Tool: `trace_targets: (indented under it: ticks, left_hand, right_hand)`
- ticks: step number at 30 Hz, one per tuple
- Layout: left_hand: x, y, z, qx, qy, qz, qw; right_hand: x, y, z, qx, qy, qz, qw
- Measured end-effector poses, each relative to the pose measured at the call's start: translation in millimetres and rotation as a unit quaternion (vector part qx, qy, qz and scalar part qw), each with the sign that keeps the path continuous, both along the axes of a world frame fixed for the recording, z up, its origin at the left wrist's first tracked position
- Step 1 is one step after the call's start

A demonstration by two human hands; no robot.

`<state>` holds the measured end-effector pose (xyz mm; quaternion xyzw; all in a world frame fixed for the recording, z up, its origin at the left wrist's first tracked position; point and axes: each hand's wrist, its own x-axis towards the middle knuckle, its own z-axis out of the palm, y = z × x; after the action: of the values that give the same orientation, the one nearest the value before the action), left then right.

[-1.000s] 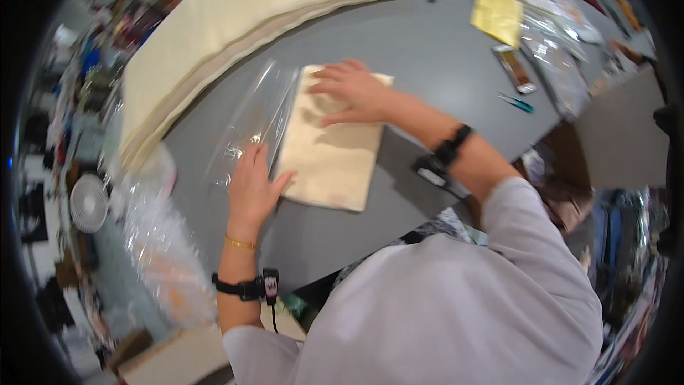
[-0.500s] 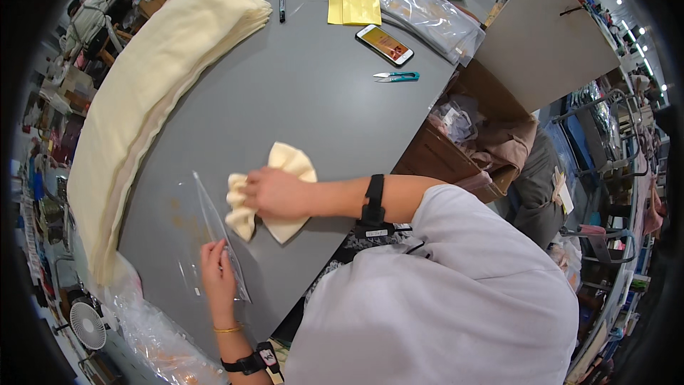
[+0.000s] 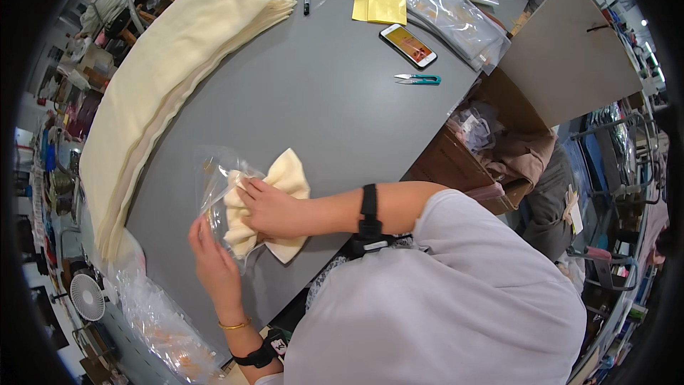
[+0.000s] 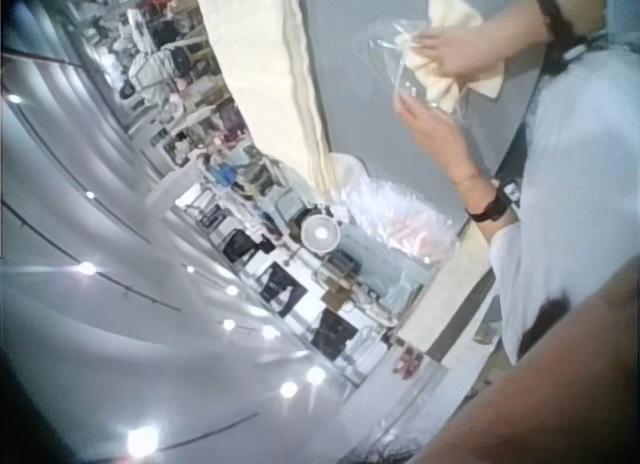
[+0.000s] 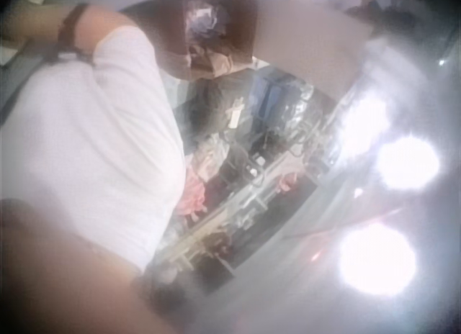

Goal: The person repeatedly folds light-colored fabric pieces on a table and places them into clear plastic bags. The person handles the fabric and bags by hand, smoothing and folding each piece before bagging it.

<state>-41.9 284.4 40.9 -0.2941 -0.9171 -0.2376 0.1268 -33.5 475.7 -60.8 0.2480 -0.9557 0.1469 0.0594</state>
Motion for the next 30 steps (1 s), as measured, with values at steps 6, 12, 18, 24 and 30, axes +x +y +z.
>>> trace_targets:
  ticks: [6,12,18,24,30]
  left_hand:
    - [17,-4,22,-0.194,0.025,-0.060,0.979]
    - [82,-12,4,-0.066,-0.103,-0.197,0.973]
    - [76,23,-73,-0.076,-0.085,-0.104,0.988]
    - [65,17,-58,-0.071,-0.126,-0.096,0.985]
    - [66,16,-75,-0.069,-0.191,-0.123,0.971]
  right_hand:
    - [-43,-13,64,-0.019,-0.067,0.006,0.998]
    - [-15,42,29,-0.022,-0.030,0.166,0.985]
    - [-29,24,24,0.022,-0.014,0.116,0.993]
    - [-45,-2,38,0.043,0.006,0.105,0.993]
    - [-34,14,49,0.053,-0.055,0.229,0.970]
